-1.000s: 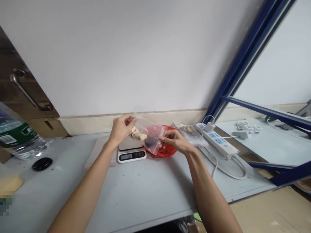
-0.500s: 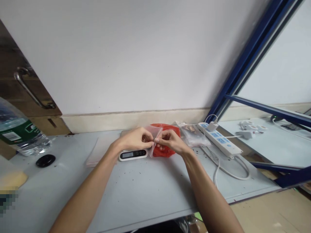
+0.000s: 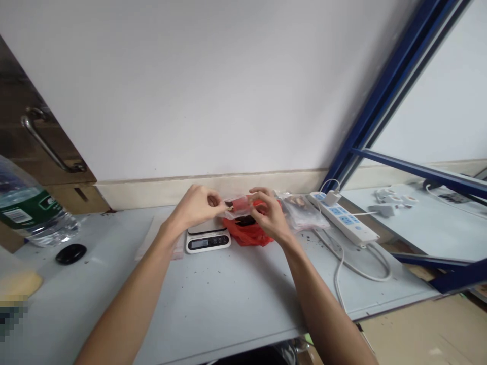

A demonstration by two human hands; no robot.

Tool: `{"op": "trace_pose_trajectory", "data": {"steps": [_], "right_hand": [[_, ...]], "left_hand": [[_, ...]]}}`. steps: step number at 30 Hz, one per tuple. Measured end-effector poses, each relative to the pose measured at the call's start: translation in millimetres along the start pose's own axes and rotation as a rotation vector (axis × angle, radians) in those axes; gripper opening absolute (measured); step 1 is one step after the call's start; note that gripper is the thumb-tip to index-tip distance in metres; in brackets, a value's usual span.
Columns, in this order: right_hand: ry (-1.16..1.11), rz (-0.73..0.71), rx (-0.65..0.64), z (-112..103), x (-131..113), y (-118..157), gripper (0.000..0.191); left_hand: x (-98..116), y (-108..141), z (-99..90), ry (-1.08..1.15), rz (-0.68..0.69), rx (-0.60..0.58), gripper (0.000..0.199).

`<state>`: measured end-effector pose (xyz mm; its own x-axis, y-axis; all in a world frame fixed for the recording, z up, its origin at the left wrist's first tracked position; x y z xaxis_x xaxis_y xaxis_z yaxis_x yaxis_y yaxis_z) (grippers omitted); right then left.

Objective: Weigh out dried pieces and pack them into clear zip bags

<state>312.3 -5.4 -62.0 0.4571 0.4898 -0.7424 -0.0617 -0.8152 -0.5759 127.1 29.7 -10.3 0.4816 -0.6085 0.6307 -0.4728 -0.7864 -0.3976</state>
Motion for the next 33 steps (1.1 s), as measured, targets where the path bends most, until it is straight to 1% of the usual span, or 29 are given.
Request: {"op": "trace_pose_trajectory", "data": {"steps": [2, 5, 6, 7, 9, 10, 11, 12, 14, 15, 16, 17, 18, 19, 21, 22, 23, 25, 27, 31, 33], "right_hand": [[0.040, -0.012, -0.101, 7, 0, 1, 0.017], [0.061, 0.056, -0.223, 11, 3, 4, 0.024], [0.031, 0.082, -0.251, 10, 3, 4, 0.033], [-0.015, 0.105, -0.280, 9, 3, 5, 0.048], [-0.122, 0.139, -0.324, 7, 2, 7, 0.075], [-0.166, 0.151, -0.338, 6, 1, 7, 0.084], [-0.198, 0.160, -0.341, 4, 0, 8, 0.090], [-0.221, 0.165, -0.331, 3, -1, 8, 0.094], [-0.242, 0.161, -0.292, 1, -2, 7, 0.099], [-0.245, 0.154, -0.270, 0, -3, 7, 0.099], [-0.244, 0.147, -0.249, -2, -2, 6, 0.098], [-0.240, 0.144, -0.231, -4, -1, 5, 0.095], [-0.225, 0.143, -0.213, -7, 0, 3, 0.090], [-0.195, 0.144, -0.191, -11, 3, 2, 0.081], [-0.093, 0.145, -0.104, -22, 10, -2, 0.050], [-0.035, 0.152, -0.030, -30, 13, -4, 0.034], [0.018, 0.169, 0.059, -38, 17, -5, 0.024], [0.088, 0.230, 0.232, -52, 25, -6, 0.022], [0.123, 0.294, 0.324, -58, 30, -5, 0.025], [0.169, 0.333, 0.347, -55, 34, -5, 0.028], [0.172, 0.333, 0.344, -52, 35, -5, 0.030]], "left_hand": [[10, 2, 7.8, -0.060, 0.047, -0.022, 0.017], [23, 4, 20.1, -0.030, 0.135, -0.095, 0.021], [23, 3, 20.5, -0.005, 0.145, -0.079, 0.022], [20, 2, 18.2, 0.013, 0.140, -0.027, 0.024], [6, -2, 8.0, 0.042, 0.078, 0.148, 0.027], [-4, -3, 3.7, 0.072, 0.025, 0.213, 0.032], [-15, -5, 2.3, 0.141, -0.049, 0.224, 0.037], [-27, -6, 4.0, 0.244, -0.136, 0.190, 0.044], [-43, -7, 12.8, 0.476, -0.277, 0.067, 0.054], [-47, -6, 17.8, 0.579, -0.327, 0.011, 0.057], [-50, -6, 21.4, 0.659, -0.359, -0.017, 0.059], [-50, -7, 23.3, 0.719, -0.376, -0.011, 0.059], [-50, -9, 23.2, 0.762, -0.382, 0.031, 0.059], [-50, -11, 21.6, 0.794, -0.382, 0.097, 0.057], [-48, -18, 17.7, 0.844, -0.379, 0.221, 0.054], [-47, -22, 16.2, 0.863, -0.378, 0.259, 0.053], [-45, -26, 15.3, 0.873, -0.376, 0.279, 0.052], [-38, -36, 13.9, 0.854, -0.353, 0.285, 0.050], [-28, -45, 13.0, 0.787, -0.300, 0.270, 0.043], [0, -62, 12.9, 0.564, -0.192, 0.221, 0.018], [15, -68, 11.4, 0.437, -0.135, 0.211, 0.009]]}}
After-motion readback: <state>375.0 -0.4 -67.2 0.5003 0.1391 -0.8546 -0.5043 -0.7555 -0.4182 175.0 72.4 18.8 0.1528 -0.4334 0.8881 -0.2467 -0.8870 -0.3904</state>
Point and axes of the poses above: each hand's wrist, its own y-axis away from the middle knuckle, its own z-axis out of the palm, x = y × z, the point moved 5 cm from there along -y, towards the middle knuckle, and after that the axes turned 6 degrees about y, right-handed, at the moved point
